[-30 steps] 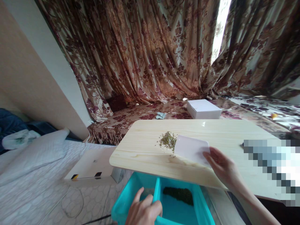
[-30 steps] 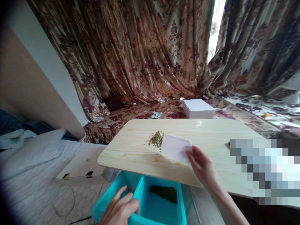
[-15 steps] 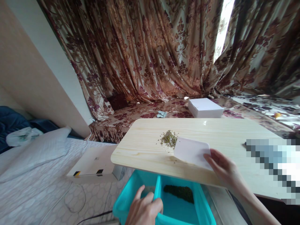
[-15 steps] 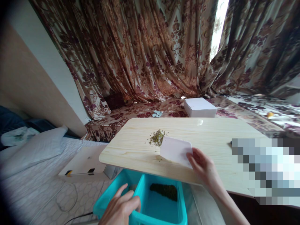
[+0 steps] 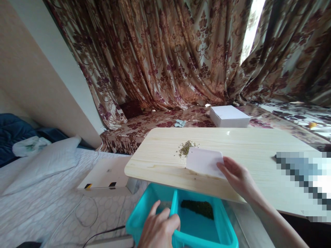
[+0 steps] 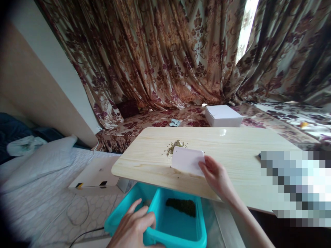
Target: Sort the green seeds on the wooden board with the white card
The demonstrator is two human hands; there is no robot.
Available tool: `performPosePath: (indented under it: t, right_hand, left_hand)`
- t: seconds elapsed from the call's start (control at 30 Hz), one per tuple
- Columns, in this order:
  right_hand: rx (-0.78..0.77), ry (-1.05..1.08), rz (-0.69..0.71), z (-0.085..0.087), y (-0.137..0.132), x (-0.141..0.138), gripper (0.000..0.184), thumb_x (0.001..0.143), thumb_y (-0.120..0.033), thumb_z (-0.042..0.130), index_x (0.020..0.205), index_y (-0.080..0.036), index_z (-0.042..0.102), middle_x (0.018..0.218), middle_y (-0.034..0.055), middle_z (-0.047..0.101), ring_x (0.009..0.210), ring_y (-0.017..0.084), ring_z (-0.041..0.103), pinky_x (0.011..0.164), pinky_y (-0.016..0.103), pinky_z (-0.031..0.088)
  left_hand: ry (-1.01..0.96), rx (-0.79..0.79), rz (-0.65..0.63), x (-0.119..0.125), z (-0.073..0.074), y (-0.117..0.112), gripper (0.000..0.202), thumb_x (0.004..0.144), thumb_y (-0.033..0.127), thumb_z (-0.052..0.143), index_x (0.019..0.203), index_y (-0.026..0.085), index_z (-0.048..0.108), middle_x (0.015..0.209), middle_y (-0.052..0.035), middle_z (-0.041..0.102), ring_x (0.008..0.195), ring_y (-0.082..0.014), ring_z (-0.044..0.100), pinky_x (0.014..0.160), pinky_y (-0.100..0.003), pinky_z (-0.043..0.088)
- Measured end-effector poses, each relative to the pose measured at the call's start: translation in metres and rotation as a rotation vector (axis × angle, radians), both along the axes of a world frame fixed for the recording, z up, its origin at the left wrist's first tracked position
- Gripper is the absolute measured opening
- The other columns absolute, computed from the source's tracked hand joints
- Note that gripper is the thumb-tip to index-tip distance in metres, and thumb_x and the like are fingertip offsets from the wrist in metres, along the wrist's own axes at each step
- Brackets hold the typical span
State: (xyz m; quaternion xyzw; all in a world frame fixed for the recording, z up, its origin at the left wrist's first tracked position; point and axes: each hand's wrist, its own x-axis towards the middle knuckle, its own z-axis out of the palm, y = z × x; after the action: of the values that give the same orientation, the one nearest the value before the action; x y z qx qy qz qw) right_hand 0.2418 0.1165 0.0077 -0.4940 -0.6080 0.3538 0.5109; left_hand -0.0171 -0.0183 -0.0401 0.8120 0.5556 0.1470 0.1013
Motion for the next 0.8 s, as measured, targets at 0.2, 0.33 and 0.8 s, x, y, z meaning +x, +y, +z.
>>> performPosePath:
  t: [0.2,0.33,0.8]
  right_hand:
    - [-0.027,0.023,-0.092,-0.004,-0.011,0.021,0.034,0.063,-0.053,0.071,0.076,-0.022,0.066,0.074,0.006,0.073,0.073,0.024,0.07,0.065,0.03,0.057]
    - [-0.048,0.066,-0.151,-0.014,-0.014,0.031,0.038,0.058,-0.054,0.075,0.076,-0.022,0.067,0.074,0.0054,0.074,0.073,0.025,0.07,0.064,0.03,0.057]
    - [-0.008,0.129,0.001,-0.002,-0.005,-0.013,0.038,0.063,-0.059,0.071,0.074,-0.023,0.068,0.074,0.0071,0.075,0.072,0.025,0.071,0.067,0.034,0.059]
  left_hand:
    - [0.006,-0.016,0.029,0.002,0.005,-0.002,0.037,0.055,0.034,0.088,0.072,0.023,0.057,0.07,0.0069,0.051,0.072,-0.0185,0.061,0.103,-0.054,0.034]
    - [0.013,-0.01,0.05,0.002,0.009,-0.003,0.036,0.057,0.034,0.086,0.071,0.023,0.055,0.07,0.0066,0.053,0.072,-0.0183,0.062,0.104,-0.054,0.033]
    - [0.009,0.053,0.036,-0.009,0.002,-0.004,0.028,0.069,0.043,0.074,0.07,0.025,0.054,0.066,0.007,0.05,0.064,-0.0176,0.06,0.101,-0.051,0.038]
